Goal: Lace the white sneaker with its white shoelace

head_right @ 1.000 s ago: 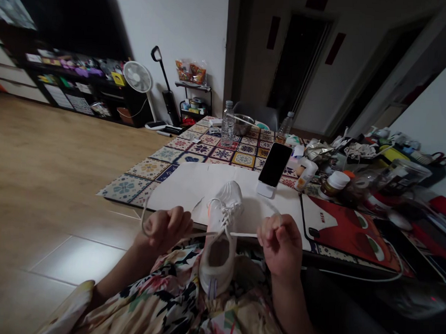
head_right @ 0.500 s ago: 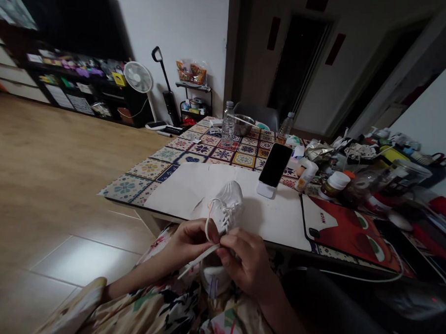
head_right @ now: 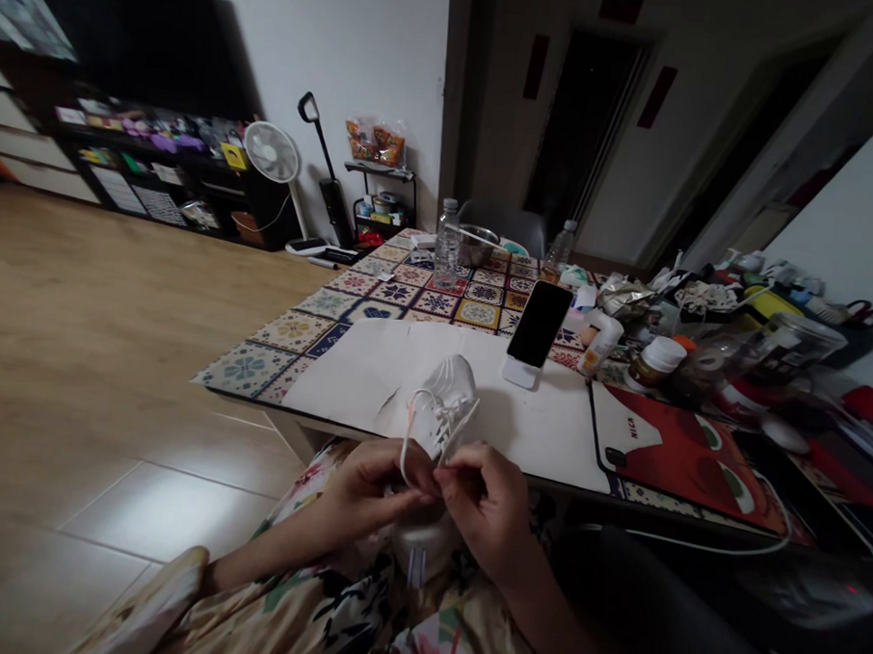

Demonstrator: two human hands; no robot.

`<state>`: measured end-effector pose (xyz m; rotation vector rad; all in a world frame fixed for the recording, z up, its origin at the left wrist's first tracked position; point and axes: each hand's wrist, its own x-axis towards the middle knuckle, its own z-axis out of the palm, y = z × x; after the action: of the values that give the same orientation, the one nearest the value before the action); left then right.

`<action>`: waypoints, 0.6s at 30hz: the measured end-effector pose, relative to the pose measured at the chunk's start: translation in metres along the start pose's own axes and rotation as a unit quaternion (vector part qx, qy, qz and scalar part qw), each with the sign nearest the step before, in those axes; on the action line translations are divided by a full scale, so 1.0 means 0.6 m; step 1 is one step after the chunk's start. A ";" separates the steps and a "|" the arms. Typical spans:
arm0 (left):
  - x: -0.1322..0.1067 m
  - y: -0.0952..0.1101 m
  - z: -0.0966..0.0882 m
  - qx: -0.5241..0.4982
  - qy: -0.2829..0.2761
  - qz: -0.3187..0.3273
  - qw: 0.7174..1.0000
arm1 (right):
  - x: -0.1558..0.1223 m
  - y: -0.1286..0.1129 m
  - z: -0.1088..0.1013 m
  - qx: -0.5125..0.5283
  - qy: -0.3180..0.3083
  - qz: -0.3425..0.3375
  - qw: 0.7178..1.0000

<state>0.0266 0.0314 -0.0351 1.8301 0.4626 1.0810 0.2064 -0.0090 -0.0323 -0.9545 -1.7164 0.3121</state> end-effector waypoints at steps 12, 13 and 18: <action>0.001 -0.002 0.005 -0.095 0.109 0.004 0.989 | 0.013 0.001 0.008 -0.012 -0.048 -0.100 0.994; 0.001 -0.002 0.006 -0.115 0.110 -0.018 0.987 | 0.012 0.004 0.009 -0.028 -0.035 -0.121 0.992; 0.008 0.008 0.004 -0.173 0.115 -0.098 0.973 | 0.003 0.010 0.004 -0.123 -0.028 -0.200 0.972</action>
<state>0.0305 0.0310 -0.0294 1.3330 0.5424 1.1604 0.2069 -0.0032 -0.0355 -0.7533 -1.9836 -0.1435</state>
